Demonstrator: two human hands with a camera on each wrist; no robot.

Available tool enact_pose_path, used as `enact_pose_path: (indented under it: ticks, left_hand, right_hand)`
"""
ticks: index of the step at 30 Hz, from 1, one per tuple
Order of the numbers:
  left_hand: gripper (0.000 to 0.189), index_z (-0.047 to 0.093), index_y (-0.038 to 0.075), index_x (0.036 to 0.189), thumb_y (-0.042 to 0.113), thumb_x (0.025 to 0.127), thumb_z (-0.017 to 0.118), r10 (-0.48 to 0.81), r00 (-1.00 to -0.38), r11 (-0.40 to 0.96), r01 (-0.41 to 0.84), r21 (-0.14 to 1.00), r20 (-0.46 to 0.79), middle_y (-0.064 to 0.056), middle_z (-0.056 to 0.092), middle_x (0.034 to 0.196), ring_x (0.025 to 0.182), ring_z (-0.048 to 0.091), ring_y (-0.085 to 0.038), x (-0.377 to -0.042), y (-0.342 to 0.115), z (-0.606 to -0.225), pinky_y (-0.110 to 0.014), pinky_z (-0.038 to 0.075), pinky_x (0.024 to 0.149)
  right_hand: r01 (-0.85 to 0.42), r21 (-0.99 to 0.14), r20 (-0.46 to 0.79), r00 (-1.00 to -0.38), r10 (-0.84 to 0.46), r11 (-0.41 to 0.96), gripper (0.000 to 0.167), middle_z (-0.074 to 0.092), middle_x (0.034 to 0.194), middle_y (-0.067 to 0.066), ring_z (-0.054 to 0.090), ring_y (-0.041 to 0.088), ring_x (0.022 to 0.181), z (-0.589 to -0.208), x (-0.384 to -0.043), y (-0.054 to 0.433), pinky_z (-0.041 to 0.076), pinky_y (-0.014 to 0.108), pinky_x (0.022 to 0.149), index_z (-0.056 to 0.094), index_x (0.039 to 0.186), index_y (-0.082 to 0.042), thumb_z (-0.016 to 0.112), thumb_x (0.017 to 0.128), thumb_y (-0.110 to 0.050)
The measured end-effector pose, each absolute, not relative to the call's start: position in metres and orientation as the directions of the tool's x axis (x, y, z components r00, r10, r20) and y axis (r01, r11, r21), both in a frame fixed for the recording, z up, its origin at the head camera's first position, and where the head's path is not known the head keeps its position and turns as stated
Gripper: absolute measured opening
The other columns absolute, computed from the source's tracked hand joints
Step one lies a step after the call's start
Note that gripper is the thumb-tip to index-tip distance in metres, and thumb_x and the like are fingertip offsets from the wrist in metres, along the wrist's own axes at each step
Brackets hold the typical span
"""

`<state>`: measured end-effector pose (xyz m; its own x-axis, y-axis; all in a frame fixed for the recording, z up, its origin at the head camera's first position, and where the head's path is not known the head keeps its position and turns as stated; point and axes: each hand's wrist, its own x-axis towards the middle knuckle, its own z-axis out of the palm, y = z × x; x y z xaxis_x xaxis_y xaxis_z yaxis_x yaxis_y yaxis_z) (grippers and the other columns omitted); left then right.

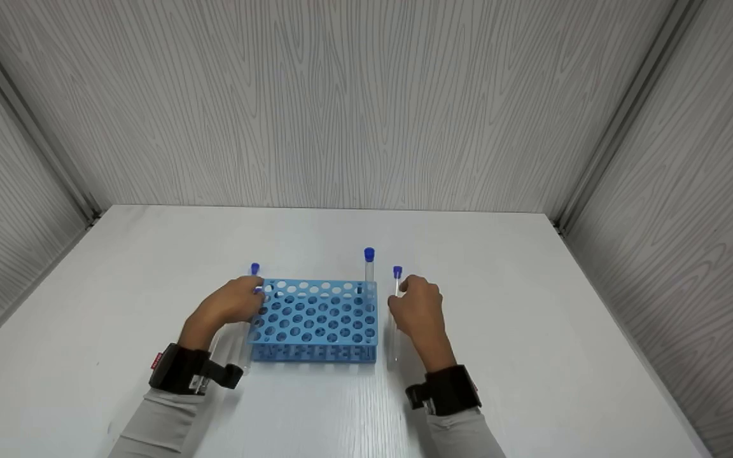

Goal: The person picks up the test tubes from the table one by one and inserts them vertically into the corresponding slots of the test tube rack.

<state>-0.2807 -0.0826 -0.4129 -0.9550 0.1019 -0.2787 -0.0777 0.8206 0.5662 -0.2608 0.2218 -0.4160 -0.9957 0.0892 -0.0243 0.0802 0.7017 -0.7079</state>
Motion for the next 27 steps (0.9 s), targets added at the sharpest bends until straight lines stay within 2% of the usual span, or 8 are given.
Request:
enact_pose_path:
  ticks: [10, 15, 22, 27]
  left_hand:
    - [0.044, 0.049, -0.007, 0.142, 0.006, 0.100, 0.045, 0.092, -0.951, 0.812, -0.100, 0.575, -0.296, -0.020, 0.061, 0.119, 0.088, 0.059, -0.025, -0.2804, -0.0823, -0.4134, -0.027, 0.043, 0.061]
    - [0.043, 0.050, -0.007, 0.140, 0.007, 0.100, 0.045, 0.090, -0.951, 0.813, -0.101, 0.574, -0.295, -0.020, 0.062, 0.118, 0.089, 0.060, -0.025, -0.2807, -0.0828, -0.4134, -0.028, 0.043, 0.062]
    - [0.045, 0.047, -0.006, 0.144, 0.008, 0.101, 0.045, 0.087, -0.946, 0.814, -0.113, 0.570, -0.311, -0.021, 0.061, 0.127, 0.098, 0.060, -0.027, -0.2812, -0.0822, -0.4129, -0.028, 0.045, 0.067]
    - [0.043, 0.049, -0.006, 0.142, 0.008, 0.101, 0.045, 0.092, -0.948, 0.816, -0.104, 0.569, -0.305, -0.019, 0.061, 0.119, 0.092, 0.060, -0.026, -0.2809, -0.0823, -0.4118, -0.027, 0.043, 0.063]
  right_hand:
    - [0.058, -0.730, 0.018, -0.994, 0.103, 0.681, 0.034, 0.070, 0.106, 0.024, 0.070, 0.021, 0.075, -0.4114, -0.2572, 0.2206, 0.060, 0.029, 0.062, 0.063, 0.121, 0.007, 0.066, 0.094, -0.014]
    - [0.037, -0.742, 0.055, -0.992, 0.115, 0.669, 0.033, 0.070, 0.108, 0.025, 0.071, 0.022, 0.076, -0.4085, -0.2563, 0.2194, 0.060, 0.029, 0.064, 0.063, 0.120, 0.005, 0.066, 0.095, -0.015]
    - [-0.009, -0.732, 0.127, -0.984, 0.123, 0.682, 0.033, 0.070, 0.111, 0.024, 0.073, 0.025, 0.076, -0.4074, -0.2560, 0.2192, 0.060, 0.030, 0.065, 0.063, 0.122, 0.003, 0.066, 0.095, -0.016]
    - [-0.025, -0.732, 0.149, -0.981, 0.124, 0.680, 0.033, 0.070, 0.112, 0.024, 0.074, 0.028, 0.079, -0.4073, -0.2559, 0.2188, 0.061, 0.031, 0.066, 0.063, 0.123, 0.002, 0.065, 0.096, -0.017]
